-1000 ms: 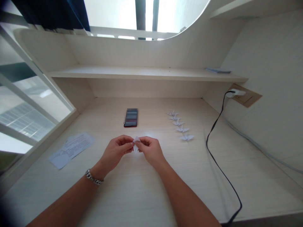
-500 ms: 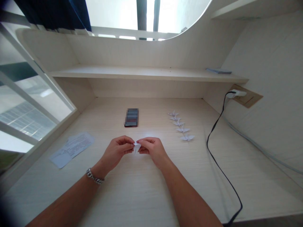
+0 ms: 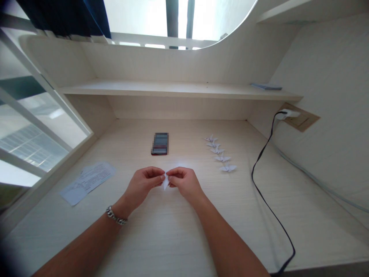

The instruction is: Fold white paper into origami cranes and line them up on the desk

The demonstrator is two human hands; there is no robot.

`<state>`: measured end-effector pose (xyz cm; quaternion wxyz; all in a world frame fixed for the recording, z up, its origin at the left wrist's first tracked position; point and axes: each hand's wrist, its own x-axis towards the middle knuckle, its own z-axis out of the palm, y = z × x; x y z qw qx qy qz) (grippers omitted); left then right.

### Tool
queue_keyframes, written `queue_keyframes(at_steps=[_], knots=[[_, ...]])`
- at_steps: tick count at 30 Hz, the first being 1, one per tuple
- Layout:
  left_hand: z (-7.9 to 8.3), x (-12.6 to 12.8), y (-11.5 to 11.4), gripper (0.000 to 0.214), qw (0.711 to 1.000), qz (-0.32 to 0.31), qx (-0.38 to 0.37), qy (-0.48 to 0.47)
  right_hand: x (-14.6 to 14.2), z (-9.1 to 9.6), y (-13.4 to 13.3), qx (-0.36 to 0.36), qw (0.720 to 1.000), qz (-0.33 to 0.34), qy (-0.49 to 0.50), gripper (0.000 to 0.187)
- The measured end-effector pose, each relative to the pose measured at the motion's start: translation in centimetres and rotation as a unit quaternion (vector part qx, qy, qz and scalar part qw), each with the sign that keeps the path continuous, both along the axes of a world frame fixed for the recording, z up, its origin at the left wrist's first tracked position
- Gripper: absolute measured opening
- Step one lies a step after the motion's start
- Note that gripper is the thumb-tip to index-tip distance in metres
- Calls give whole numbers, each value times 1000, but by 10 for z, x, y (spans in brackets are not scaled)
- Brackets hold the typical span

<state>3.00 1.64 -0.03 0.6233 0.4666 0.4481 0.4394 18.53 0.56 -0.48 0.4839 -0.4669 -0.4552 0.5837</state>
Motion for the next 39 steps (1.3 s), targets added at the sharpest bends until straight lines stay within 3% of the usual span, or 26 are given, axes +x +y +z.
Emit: queue_keyframes(at_steps=[5,9,12,20,27,34,39], knots=[[1,4,-1,33,999,30,-1,-13,-2,-3,2,42,999,-31,-9,21],[0,8,-4,30,1000,-17,-24,4,-5,-6,3,78,993,-83,-2,20],[-1,8,-5,28,999,-39,2,34,-6,-6,2,92,990,-108,0,24],[-2,5,-4,22,993,-21,92,76,-2,-4,2,79,995,-53,-17,28],[2,2,-9,21,946,-38,218,239,3,-2,2,119,985,-23,-122,20],[4,4,-10,21,927,-36,251,276,-2,0,-1,144,976,-42,-159,15],[5,2,-10,16,888,-27,307,341,0,5,-5,190,951,13,-245,15]])
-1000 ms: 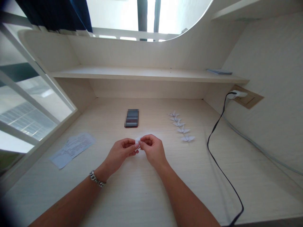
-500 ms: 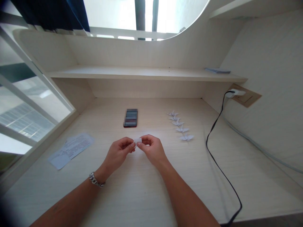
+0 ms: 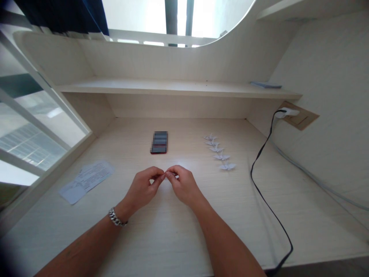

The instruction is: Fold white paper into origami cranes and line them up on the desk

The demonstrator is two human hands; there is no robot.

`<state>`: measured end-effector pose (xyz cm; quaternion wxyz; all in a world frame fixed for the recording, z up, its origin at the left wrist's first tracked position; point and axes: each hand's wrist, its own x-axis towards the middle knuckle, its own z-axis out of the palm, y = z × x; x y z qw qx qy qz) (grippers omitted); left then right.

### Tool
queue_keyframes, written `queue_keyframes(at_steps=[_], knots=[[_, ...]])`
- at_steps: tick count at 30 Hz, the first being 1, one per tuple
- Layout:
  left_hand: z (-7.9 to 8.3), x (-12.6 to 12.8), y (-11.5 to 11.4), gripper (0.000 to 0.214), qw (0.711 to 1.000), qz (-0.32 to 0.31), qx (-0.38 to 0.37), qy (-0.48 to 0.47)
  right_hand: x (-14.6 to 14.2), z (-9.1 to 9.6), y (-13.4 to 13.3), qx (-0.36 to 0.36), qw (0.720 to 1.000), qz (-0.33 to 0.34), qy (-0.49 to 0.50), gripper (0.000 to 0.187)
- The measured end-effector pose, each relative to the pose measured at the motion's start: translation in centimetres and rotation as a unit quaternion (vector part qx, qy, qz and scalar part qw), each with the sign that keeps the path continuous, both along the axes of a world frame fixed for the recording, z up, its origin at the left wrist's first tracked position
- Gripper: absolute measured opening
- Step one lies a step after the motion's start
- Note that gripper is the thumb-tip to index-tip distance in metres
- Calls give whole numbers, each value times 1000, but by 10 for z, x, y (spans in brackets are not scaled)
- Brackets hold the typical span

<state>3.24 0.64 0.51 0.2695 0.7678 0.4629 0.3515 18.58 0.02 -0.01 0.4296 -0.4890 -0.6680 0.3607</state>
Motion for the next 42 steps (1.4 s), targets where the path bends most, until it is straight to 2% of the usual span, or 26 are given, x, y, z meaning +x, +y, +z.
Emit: queue_keyframes(at_steps=[2,4,7,13,20,27,32,36,42], knots=[[0,0,0,16,1000,-4,5,8,0,0,-1,29,999,-8,-40,14],[0,1,0,17,1000,-9,-15,-7,-2,-2,-1,47,996,-45,-61,15],[0,1,1,18,999,-7,-42,-28,-4,-5,0,51,993,-90,-48,17],[4,-4,3,17,998,5,19,54,2,-1,0,54,997,-17,-62,13],[4,-8,5,18,1000,3,-14,17,1,0,-1,52,998,-30,-22,13],[4,-11,7,16,998,15,13,63,2,-2,0,23,999,-1,-23,13],[3,-12,8,22,999,-6,-47,10,3,-3,1,27,999,-23,-34,14],[3,-13,9,26,998,-7,-62,-20,2,-5,1,27,999,-41,-23,15],[-4,-11,11,25,984,-8,-136,-116,1,-9,4,-19,997,-60,38,17]])
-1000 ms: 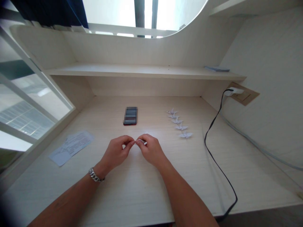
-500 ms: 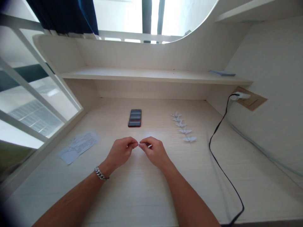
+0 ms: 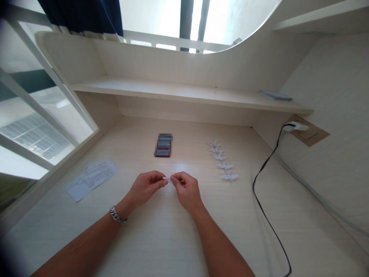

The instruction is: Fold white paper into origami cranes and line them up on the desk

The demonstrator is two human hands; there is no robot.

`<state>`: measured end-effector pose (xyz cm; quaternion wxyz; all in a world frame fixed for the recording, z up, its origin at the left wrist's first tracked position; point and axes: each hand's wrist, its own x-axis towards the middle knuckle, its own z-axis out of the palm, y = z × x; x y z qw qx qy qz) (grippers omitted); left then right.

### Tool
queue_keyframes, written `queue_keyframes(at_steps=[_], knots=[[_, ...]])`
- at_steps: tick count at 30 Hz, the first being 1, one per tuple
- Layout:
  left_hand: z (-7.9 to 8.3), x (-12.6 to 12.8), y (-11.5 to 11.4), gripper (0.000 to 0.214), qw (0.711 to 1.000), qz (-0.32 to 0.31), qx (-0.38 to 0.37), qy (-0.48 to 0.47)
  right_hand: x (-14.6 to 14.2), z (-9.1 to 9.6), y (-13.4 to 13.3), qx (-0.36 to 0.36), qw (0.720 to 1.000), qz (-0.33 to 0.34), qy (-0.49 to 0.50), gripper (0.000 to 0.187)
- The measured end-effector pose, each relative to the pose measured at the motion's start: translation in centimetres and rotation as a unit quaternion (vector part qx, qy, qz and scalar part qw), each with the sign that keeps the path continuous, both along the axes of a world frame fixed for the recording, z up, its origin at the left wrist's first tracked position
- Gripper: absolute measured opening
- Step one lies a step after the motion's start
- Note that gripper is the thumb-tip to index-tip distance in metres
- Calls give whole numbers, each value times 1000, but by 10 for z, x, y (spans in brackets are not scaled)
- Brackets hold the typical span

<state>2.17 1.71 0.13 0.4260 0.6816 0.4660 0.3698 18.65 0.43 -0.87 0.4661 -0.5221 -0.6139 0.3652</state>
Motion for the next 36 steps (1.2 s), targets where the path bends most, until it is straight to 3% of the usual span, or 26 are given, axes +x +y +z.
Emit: queue_keyframes(at_steps=[7,12,16,22,28,33,36], knots=[[-9,-2,3,23,997,6,-76,-30,-1,-10,-2,-69,997,15,32,19],[-9,-4,4,23,993,-9,-110,-37,-3,-11,-5,-76,997,20,17,20],[-6,-5,3,23,995,-14,-93,-18,-5,-8,-6,-80,997,13,1,21],[-9,-5,1,20,999,1,-52,17,-6,-7,-4,-76,995,71,-10,20],[-14,-2,1,24,1000,4,-11,27,-9,-8,-3,-53,998,18,-14,19],[-11,-2,0,22,998,2,25,60,-9,-4,-4,-36,997,59,-44,19],[-12,0,0,25,1000,8,7,27,-10,-7,0,-35,998,40,-19,19]])
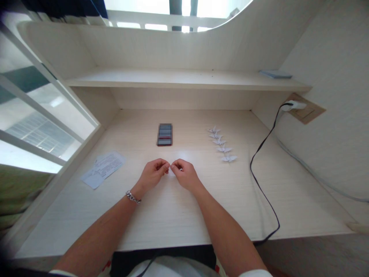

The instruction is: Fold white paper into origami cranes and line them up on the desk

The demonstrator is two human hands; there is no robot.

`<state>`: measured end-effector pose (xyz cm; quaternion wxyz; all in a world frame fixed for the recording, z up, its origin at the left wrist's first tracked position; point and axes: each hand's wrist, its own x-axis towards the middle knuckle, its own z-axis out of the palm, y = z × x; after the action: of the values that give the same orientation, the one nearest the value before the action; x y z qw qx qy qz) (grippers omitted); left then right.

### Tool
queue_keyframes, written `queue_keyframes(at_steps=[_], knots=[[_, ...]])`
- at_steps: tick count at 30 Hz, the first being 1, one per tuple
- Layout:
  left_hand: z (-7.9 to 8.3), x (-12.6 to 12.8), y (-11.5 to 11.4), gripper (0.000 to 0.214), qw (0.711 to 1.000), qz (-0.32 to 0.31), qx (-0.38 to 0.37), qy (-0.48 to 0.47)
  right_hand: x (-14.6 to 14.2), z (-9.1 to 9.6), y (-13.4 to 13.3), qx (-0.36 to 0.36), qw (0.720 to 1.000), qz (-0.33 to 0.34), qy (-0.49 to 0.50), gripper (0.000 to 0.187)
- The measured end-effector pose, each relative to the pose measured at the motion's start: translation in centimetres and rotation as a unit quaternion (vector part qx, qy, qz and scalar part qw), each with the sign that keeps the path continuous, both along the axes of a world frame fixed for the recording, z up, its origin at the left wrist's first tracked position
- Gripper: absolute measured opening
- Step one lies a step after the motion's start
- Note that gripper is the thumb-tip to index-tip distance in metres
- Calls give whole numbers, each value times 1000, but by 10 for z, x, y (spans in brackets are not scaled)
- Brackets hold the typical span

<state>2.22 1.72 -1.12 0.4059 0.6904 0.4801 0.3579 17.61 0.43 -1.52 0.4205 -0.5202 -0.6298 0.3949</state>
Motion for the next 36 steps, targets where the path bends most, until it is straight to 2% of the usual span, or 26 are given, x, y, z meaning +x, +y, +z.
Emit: queue_keyframes(at_steps=[4,8,11,17,20,23,29,36], knots=[[-3,1,1,25,999,-8,-15,-30,-1,-6,6,-11,997,-35,65,19],[-2,-2,0,23,1000,-12,12,25,0,-3,5,-35,997,5,69,19],[1,-2,-3,23,997,-22,26,69,1,1,1,-23,998,18,55,18],[2,2,-5,24,997,-27,30,68,1,-2,3,-4,995,-73,65,21],[2,1,-4,23,995,-15,43,88,1,-4,4,-24,994,-43,93,23],[3,0,-4,20,993,-7,55,100,2,-3,3,-25,997,10,67,19],[1,3,-2,24,996,-6,36,81,5,-9,7,-24,997,-31,70,21],[-2,3,-1,20,992,-9,51,112,8,-9,4,-31,999,2,43,22]])
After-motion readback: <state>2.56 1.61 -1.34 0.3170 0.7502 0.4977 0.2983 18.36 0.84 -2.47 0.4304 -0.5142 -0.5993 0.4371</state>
